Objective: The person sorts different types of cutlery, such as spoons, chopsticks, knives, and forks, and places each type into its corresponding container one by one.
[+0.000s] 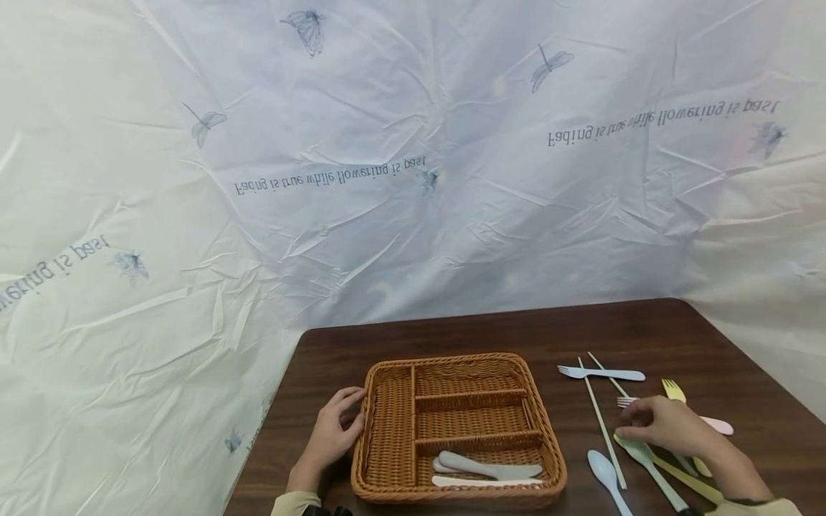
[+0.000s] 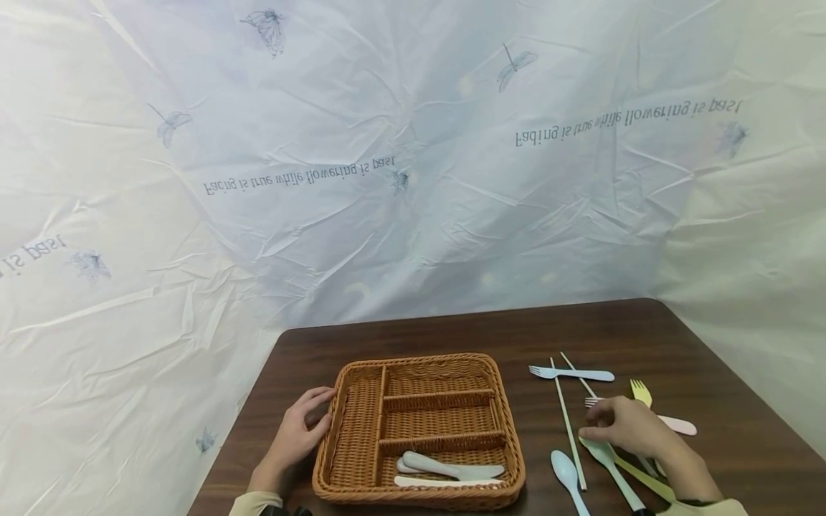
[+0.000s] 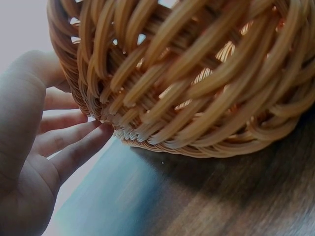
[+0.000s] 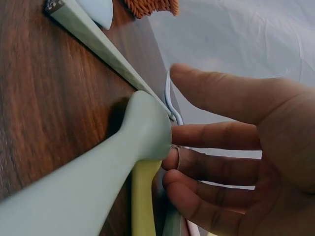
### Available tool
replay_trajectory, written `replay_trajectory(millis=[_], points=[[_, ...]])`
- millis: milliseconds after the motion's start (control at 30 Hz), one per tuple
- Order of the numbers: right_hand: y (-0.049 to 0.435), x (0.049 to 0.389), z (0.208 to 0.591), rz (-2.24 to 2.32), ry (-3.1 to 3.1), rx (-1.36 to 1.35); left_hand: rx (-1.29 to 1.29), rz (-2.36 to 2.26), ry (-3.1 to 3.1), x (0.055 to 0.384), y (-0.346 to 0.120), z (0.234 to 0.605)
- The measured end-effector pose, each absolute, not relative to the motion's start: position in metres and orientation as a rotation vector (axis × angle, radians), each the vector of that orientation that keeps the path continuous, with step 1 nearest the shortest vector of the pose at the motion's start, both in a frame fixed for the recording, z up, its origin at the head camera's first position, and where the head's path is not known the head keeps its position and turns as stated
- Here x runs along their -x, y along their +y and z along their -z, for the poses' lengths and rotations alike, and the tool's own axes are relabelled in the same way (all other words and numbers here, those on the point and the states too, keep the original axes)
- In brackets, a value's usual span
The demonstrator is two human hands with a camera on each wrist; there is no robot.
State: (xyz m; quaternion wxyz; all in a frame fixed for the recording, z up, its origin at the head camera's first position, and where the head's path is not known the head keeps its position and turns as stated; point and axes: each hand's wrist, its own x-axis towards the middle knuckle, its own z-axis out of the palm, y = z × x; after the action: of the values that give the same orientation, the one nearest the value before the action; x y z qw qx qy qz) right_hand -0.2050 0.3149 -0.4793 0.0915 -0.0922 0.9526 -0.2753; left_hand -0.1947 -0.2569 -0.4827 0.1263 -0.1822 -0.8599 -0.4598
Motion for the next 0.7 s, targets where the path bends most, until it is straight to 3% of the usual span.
replay_trajectory(millis=[500,700], points=[[0.3204,0.2095,0.4813,0.782,2.747,0.549,0.524,1.338,-2.497,0.1957,-0.2568,0.4829],[0.3198,0.2099,0.4815,0.747,2.794,0.537,0.517,1.357,-2.509,0.1950,-0.2567,0.4819]])
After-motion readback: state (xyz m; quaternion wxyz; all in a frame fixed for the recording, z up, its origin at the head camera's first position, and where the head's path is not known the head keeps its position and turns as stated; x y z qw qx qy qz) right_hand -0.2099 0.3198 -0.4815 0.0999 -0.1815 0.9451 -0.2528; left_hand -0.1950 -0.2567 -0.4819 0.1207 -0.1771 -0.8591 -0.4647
